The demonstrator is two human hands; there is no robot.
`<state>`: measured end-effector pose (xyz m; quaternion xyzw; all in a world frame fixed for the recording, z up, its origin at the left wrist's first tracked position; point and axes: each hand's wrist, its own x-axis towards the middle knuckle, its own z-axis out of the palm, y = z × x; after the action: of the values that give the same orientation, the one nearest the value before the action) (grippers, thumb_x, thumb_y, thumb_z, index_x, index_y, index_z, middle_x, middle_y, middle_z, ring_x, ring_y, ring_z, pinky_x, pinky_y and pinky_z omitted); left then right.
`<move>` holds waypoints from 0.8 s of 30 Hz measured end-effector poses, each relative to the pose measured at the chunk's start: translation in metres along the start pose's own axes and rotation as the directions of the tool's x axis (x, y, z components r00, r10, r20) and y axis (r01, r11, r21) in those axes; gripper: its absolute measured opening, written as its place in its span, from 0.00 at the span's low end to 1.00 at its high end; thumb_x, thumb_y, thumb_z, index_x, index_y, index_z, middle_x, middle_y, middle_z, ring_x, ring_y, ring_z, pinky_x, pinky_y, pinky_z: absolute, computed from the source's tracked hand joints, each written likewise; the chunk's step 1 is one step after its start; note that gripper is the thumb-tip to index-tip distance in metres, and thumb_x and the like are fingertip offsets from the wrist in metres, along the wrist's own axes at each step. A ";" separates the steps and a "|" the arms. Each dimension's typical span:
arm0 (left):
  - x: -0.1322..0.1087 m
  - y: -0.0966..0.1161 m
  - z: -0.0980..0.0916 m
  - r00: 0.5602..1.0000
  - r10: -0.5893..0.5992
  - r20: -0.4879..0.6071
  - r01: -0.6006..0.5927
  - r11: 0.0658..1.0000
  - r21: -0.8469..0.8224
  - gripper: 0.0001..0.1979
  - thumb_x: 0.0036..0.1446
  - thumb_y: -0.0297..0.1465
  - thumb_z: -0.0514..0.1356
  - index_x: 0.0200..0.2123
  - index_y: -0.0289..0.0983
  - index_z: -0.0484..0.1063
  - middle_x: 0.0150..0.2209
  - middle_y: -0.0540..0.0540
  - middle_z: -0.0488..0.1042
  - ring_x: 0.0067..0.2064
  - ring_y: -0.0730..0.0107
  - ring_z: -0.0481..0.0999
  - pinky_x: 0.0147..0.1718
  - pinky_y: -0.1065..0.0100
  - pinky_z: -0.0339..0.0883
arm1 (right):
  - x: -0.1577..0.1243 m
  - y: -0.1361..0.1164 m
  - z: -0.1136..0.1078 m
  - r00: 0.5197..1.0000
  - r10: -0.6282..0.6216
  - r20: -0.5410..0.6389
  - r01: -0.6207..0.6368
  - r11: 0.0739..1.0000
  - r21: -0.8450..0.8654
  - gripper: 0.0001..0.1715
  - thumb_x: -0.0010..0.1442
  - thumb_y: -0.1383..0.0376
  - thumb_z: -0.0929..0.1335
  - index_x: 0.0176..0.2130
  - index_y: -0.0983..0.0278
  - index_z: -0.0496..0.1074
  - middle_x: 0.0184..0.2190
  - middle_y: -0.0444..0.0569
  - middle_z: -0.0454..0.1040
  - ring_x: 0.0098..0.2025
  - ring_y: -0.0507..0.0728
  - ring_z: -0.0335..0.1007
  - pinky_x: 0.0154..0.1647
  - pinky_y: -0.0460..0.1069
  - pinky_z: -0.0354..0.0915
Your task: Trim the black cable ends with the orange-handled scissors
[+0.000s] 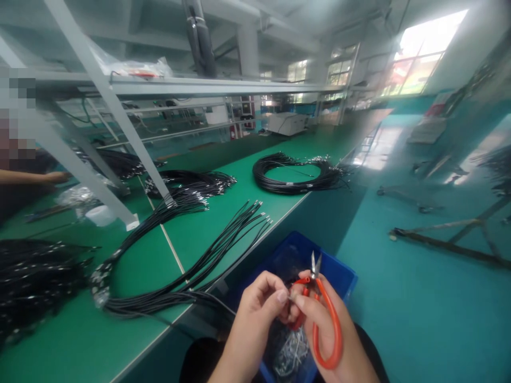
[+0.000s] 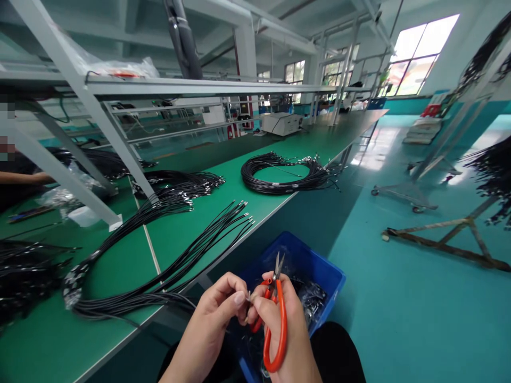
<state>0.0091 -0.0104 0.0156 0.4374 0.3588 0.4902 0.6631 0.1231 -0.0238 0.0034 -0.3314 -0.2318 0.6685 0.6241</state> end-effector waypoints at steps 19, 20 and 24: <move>-0.007 0.014 -0.006 0.859 0.508 0.068 -0.318 0.424 0.848 0.10 0.55 0.24 0.56 0.31 0.40 0.77 0.37 0.44 0.72 0.32 0.69 0.73 0.32 0.73 0.64 | 0.000 -0.002 0.005 0.999 0.044 0.028 -0.047 0.992 0.113 0.10 0.57 0.69 0.67 0.40 0.59 0.65 0.29 0.43 0.70 0.30 0.52 0.65 0.31 0.46 0.62; -0.008 0.014 -0.007 0.854 0.519 0.027 -0.297 0.445 0.845 0.10 0.55 0.25 0.56 0.29 0.39 0.76 0.34 0.44 0.72 0.33 0.68 0.73 0.32 0.73 0.64 | 0.000 -0.002 0.006 0.999 0.038 0.019 -0.040 0.993 0.115 0.10 0.57 0.69 0.67 0.40 0.59 0.65 0.28 0.42 0.70 0.30 0.52 0.64 0.31 0.46 0.62; -0.010 0.009 -0.008 0.962 0.261 -0.082 -0.161 0.782 0.603 0.04 0.55 0.28 0.57 0.32 0.38 0.72 0.30 0.47 0.74 0.32 0.66 0.74 0.32 0.71 0.66 | 0.002 -0.002 0.012 1.000 0.020 -0.019 -0.017 0.990 0.137 0.10 0.55 0.70 0.68 0.38 0.60 0.65 0.25 0.41 0.68 0.27 0.51 0.62 0.28 0.45 0.60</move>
<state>-0.0040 -0.0169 0.0218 0.6182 0.4942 0.4589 0.4037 0.1163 -0.0205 0.0126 -0.2965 -0.1760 0.6853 0.6414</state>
